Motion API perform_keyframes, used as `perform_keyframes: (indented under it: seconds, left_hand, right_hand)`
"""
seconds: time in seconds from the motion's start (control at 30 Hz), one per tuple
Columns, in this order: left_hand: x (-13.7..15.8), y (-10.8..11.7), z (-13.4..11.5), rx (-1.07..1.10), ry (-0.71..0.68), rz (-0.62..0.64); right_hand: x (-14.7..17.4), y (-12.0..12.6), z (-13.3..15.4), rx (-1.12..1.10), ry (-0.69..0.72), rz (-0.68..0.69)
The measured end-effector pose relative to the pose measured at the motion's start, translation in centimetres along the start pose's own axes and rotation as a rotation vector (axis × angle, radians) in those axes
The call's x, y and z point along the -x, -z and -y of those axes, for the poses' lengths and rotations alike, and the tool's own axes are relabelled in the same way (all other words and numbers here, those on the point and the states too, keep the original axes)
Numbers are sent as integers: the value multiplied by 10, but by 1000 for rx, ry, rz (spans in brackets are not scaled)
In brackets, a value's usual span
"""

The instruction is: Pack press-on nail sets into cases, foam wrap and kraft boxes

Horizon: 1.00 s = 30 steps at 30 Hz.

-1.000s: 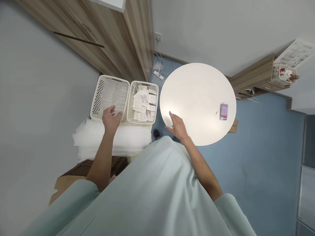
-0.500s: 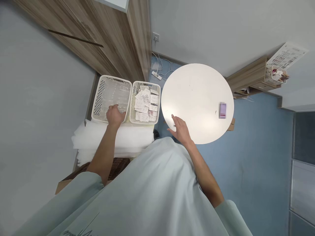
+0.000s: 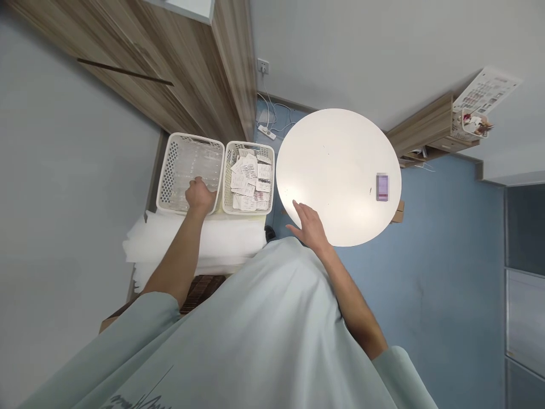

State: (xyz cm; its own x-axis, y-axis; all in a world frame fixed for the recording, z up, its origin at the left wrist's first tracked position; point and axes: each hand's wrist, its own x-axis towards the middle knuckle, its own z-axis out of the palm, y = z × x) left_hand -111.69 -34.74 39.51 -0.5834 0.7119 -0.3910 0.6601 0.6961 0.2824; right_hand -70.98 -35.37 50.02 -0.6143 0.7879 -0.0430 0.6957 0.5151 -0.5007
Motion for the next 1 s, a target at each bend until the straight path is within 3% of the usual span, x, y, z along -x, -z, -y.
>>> perform_keyframes:
  seconds: [0.23,0.37,0.63,0.87,1.0]
  left_hand:
    - [-5,-5,-2,23,45,-50]
    - [-6,-4,1,3,-1,-63]
    - [-12,18,10,-93,-100,-79]
    - [35,48,23,13,-82,-253]
    - [78,60,9,186,-100,-297]
  right_hand:
    - [9,-3,1,-20,-6,-2]
    - [13,-2,0,-26,-26,4]
    - [17,4,-6,-37,-19,20]
    - [15,7,-23,-99,28,4]
    - [8,16,-33,-158,81,8]
